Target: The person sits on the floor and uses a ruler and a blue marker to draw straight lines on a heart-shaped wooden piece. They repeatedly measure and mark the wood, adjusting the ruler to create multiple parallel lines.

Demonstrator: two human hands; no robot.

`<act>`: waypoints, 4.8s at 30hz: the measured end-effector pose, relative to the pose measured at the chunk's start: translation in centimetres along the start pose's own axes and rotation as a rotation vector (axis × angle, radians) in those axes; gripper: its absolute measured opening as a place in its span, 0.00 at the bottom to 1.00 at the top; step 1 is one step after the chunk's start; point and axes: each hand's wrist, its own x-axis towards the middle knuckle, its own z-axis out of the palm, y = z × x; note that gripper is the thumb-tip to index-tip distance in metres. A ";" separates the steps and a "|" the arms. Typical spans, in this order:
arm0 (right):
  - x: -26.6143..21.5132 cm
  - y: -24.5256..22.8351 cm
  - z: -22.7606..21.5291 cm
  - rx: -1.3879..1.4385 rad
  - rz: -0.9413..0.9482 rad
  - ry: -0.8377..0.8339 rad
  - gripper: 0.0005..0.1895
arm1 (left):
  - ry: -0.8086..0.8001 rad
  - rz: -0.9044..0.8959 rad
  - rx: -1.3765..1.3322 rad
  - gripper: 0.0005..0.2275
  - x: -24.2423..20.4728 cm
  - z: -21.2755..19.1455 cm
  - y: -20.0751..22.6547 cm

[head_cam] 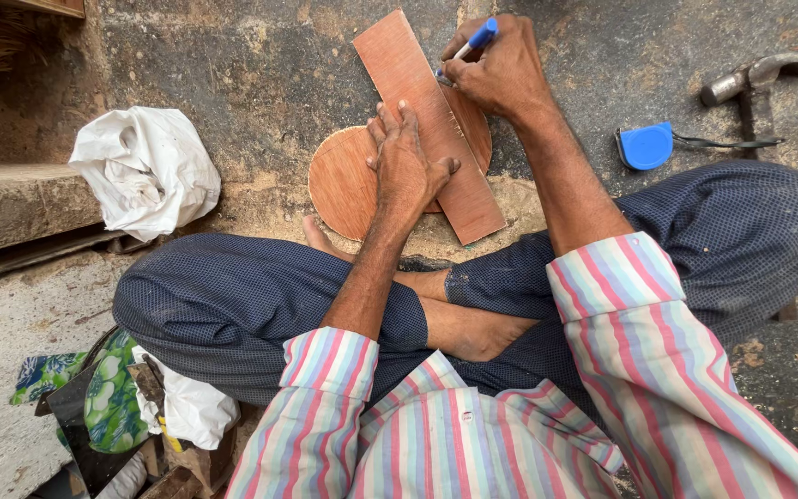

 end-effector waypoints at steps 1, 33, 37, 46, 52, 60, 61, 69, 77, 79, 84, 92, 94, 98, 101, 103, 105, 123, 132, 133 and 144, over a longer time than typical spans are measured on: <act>-0.2 -0.1 0.0 0.006 0.061 -0.022 0.03 | 0.002 0.000 -0.006 0.51 0.0 -0.1 0.1; -16.6 -6.6 -6.7 0.406 0.291 0.566 0.12 | 0.569 0.057 -0.092 0.56 3.2 -1.9 -2.5; -16.9 -5.4 -5.8 0.219 0.266 0.576 0.11 | 0.630 0.099 0.011 0.51 4.1 -9.8 -7.2; -15.5 -4.0 -11.4 -0.669 0.128 0.141 0.21 | 0.689 0.338 0.405 0.43 3.3 -13.8 -18.3; -15.7 1.8 -11.3 -1.008 0.280 -0.235 0.24 | 0.425 0.363 0.553 0.37 3.8 -8.8 -12.9; -14.8 2.2 -10.2 -0.781 0.515 -0.144 0.14 | 0.065 0.275 0.394 0.60 -0.5 -5.4 -7.8; -14.7 1.4 -10.4 -0.775 0.515 -0.109 0.16 | 0.071 0.274 0.428 0.55 -0.6 -5.9 -7.7; -15.4 -3.9 -11.6 -0.524 0.451 0.270 0.32 | -0.012 0.257 -0.664 0.16 -1.4 -11.7 -10.8; -14.4 -4.5 -13.1 0.155 0.448 0.414 0.22 | 0.016 -0.192 -1.441 0.09 -2.0 -2.1 -9.0; -14.3 -4.7 -12.8 0.465 0.491 0.370 0.19 | 0.054 -0.304 -1.641 0.12 -2.1 2.7 -7.2; -15.2 -4.9 -13.0 0.671 0.444 0.287 0.17 | 0.080 -0.355 -1.654 0.09 -1.9 10.7 -5.4; -15.3 -9.2 -10.8 0.580 0.331 0.015 0.20 | -0.127 -0.245 -1.028 0.11 -5.8 3.3 -3.1; -15.8 -9.5 -8.3 0.552 0.283 -0.073 0.19 | -0.333 -0.029 -1.129 0.13 -6.6 2.1 -2.9; -17.3 -9.3 -3.3 0.206 0.220 -0.153 0.13 | -0.596 -0.010 -1.264 0.13 -6.6 0.8 -3.9; -17.4 -8.8 -2.8 0.221 0.220 -0.177 0.14 | -0.548 -0.051 -1.147 0.12 -6.0 0.6 -4.7; -16.9 -8.5 -4.0 0.075 0.207 -0.148 0.13 | -0.510 -0.046 -1.094 0.10 -4.9 -0.6 -5.6; -16.1 -8.0 -6.0 -0.157 0.215 -0.076 0.12 | -0.326 -0.080 -0.993 0.06 -3.1 -2.5 -6.6; -11.7 2.5 -11.1 -0.487 0.259 0.094 0.06 | 0.322 0.807 0.264 0.32 -0.7 3.0 -2.6; -11.4 5.5 -9.9 -0.610 0.052 0.075 0.05 | 0.164 0.669 0.458 0.39 2.0 3.9 -3.4; -11.5 5.6 -9.9 -0.623 0.048 0.076 0.05 | 0.172 0.663 0.466 0.39 2.2 4.2 -3.3; -11.3 5.5 -9.6 -0.661 0.035 0.065 0.07 | 0.157 0.663 0.460 0.39 2.7 4.2 -3.4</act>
